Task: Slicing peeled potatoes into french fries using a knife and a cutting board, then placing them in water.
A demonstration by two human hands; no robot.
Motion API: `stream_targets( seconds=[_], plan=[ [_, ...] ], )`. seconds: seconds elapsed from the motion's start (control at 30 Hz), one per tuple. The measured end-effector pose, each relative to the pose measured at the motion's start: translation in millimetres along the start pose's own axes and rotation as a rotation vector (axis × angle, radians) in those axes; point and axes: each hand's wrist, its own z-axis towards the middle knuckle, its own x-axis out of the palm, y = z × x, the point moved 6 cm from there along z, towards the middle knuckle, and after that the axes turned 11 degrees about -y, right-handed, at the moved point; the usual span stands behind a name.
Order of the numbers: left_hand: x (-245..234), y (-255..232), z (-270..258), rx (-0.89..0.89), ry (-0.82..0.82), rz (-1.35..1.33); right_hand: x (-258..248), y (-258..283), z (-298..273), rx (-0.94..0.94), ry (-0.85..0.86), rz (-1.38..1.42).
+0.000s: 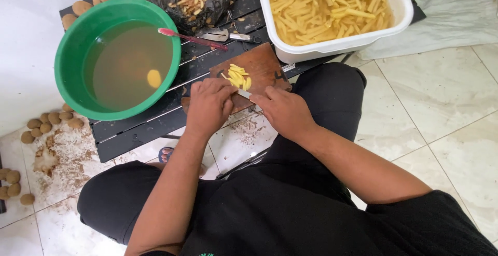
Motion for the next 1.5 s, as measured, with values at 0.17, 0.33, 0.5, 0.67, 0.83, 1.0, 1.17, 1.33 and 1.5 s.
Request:
stream_targets(
  seconds=[0.17, 0.33, 0.5, 0.67, 0.83, 1.0, 1.17, 1.33, 1.5],
  plan=[
    [-5, 5, 1, -0.031, 0.023, -0.010, -5, -17, -21, 0.028, 0.009, 0.094],
    [-35, 22, -18, -0.255, 0.053, 0.007, -31, -47, -29, 0.321, 0.042, 0.291],
    [-39, 31, -52, -0.308, 0.314, 0.276, -55, -68, -25, 0.628, 0.010, 0.426],
    [-49, 26, -76, -0.610, 0.550, 0.106, -59, -72, -19, 0.662, -0.032, 0.453],
    [-71, 22, -86, -0.844, 0.635, -0.064, -61, -83, -16, 0.753, -0.087, 0.556],
    [-113, 8, -67, -1.117, 0.485, -0.204, -59, -95, -20, 0.998, -0.091, 0.783],
    [-137, -3, -23, -1.112, 0.452, -0.180, -77, -97, -5, 0.944, -0.201, 0.806],
    [-123, -19, 38, -1.011, 0.339, -0.222, -96, -99, 8, 0.674, -0.323, 0.847],
    [-103, -50, 100, -0.788, 0.318, -0.293, -139, -55, 42, 0.040, -0.192, 0.241]
  ],
)
